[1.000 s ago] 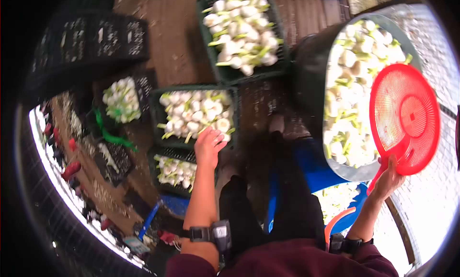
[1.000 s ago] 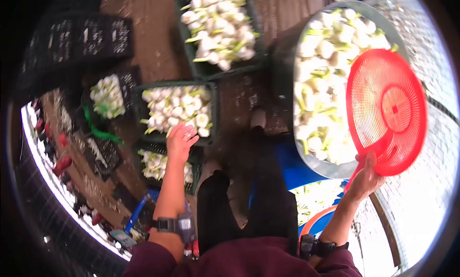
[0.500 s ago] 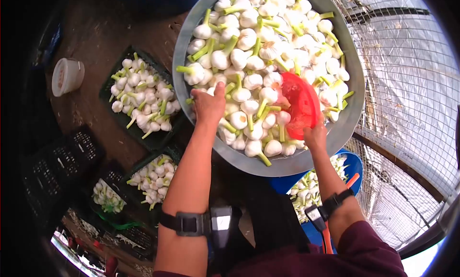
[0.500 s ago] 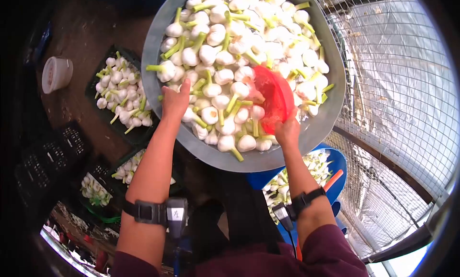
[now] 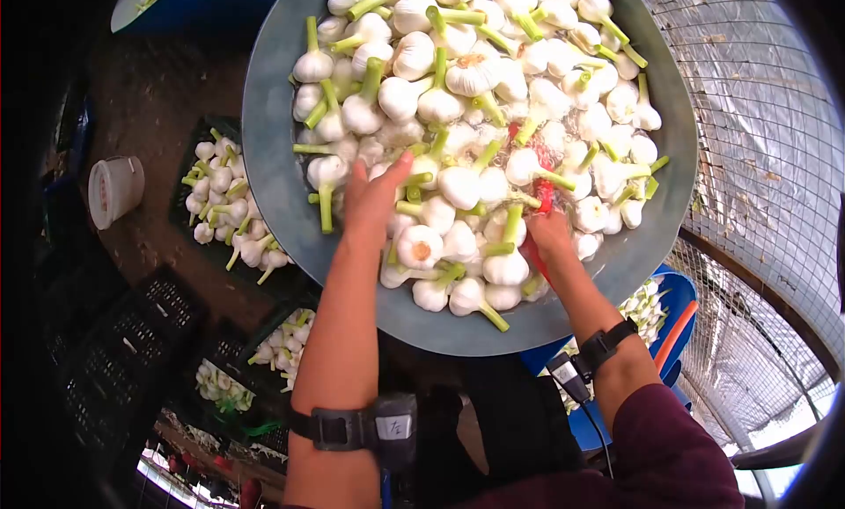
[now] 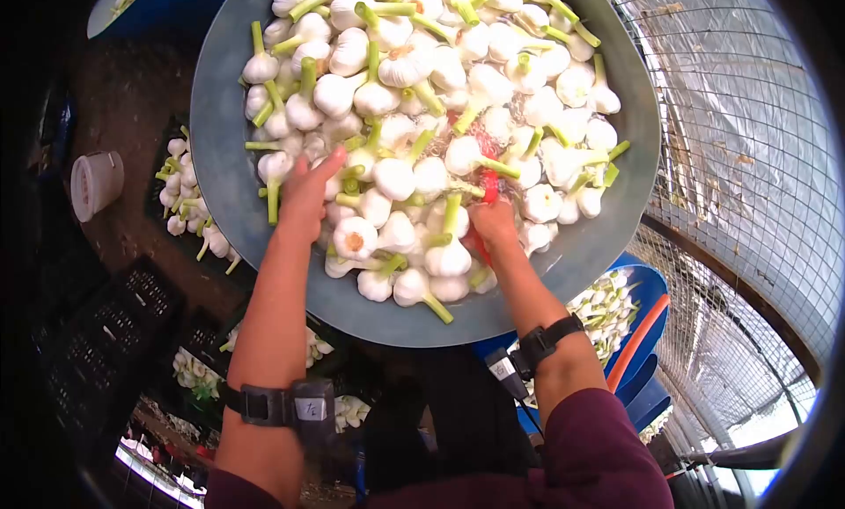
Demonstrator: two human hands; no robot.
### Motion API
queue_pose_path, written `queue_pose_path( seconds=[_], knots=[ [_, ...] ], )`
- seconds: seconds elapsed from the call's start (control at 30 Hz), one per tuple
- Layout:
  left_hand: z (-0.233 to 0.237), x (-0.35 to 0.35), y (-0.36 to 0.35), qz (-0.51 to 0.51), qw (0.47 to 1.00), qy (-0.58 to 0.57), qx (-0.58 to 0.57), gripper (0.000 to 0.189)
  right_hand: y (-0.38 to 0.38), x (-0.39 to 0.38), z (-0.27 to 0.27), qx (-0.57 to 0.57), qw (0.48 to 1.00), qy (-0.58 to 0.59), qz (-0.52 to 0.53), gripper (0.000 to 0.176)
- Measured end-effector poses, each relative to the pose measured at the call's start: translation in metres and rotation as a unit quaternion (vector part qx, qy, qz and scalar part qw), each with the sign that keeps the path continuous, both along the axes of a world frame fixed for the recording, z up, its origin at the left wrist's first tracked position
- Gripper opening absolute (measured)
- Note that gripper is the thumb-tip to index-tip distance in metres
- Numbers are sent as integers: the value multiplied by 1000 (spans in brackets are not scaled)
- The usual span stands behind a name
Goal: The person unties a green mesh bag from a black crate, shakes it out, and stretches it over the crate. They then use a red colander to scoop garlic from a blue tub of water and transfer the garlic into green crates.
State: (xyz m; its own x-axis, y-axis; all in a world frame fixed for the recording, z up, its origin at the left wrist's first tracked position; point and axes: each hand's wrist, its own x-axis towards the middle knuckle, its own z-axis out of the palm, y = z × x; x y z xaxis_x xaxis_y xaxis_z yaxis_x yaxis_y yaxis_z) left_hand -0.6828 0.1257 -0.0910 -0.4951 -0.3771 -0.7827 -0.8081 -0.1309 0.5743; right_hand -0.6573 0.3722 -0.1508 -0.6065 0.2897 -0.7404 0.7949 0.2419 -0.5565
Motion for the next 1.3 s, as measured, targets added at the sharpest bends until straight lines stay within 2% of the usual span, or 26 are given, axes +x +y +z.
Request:
queue_pose_path(
  seconds=[0.03,0.07,0.1,0.13,0.17,0.2,0.27,0.33,0.37,0.43,0.5,0.57,0.6,0.7,0.83,0.87,0.9,0.97,1.03,1.17,1.2,1.27,1.3],
  knots=[
    [9,0,-3,-15,999,-16,37,84,6,2,5,4,1000,-2,-2,16],
    [18,-2,-7,-55,997,-17,50,89,16,3,9,-51,999,-8,-3,16],
    [19,-2,-6,-54,997,-18,54,89,22,3,13,-106,994,-15,-2,16],
    [19,-3,-7,-104,994,-26,-5,90,14,-7,37,-92,992,-90,-13,15],
    [17,-3,-9,-152,986,-35,-66,91,14,-7,37,-140,986,-80,-49,17],
    [9,-2,-10,-83,996,21,-25,91,12,-9,38,-125,987,-100,-31,17],
    [-2,3,-3,-73,997,34,-9,88,9,-11,42,-108,987,-120,-14,18],
    [-5,2,6,-88,993,68,-26,77,0,-7,49,-109,991,-50,-54,20],
    [-3,5,10,-86,994,68,-26,77,-3,-6,57,-109,991,-49,-51,20],
    [8,11,17,-126,980,121,-98,71,-5,-4,76,-76,995,-37,-56,23],
    [15,18,22,-109,977,155,-94,68,8,-1,87,-75,994,-72,-17,28],
    [31,23,29,-131,955,210,-162,63,14,8,93,-114,993,29,-22,30],
    [35,24,33,-134,944,250,-170,59,16,8,102,-108,994,33,-10,32],
    [60,20,46,-117,915,317,-218,49,8,2,137,-110,993,28,-15,33],
    [86,-2,65,-43,879,383,-280,39,22,0,147,-191,982,-11,9,38],
    [91,-8,68,-22,879,397,-262,38,20,3,147,-202,979,21,-19,41],
    [99,-13,69,-2,879,409,-246,36,19,3,152,-206,978,20,-4,41],
    [127,-20,65,-32,885,421,-195,34,16,2,167,-192,978,82,-24,44],
    [145,-20,61,-28,886,419,-197,30,7,0,183,-193,973,126,-32,46],
    [173,-5,51,38,876,441,-191,28,4,-1,203,-154,973,171,-11,44],
    [180,0,48,62,870,447,-199,28,-1,1,204,-177,965,192,-9,41],
    [192,12,39,90,865,444,-214,30,8,-3,195,-213,959,185,27,36],
    [196,23,31,99,868,435,-218,30,10,-4,196,-247,956,144,71,34]
  ],
)
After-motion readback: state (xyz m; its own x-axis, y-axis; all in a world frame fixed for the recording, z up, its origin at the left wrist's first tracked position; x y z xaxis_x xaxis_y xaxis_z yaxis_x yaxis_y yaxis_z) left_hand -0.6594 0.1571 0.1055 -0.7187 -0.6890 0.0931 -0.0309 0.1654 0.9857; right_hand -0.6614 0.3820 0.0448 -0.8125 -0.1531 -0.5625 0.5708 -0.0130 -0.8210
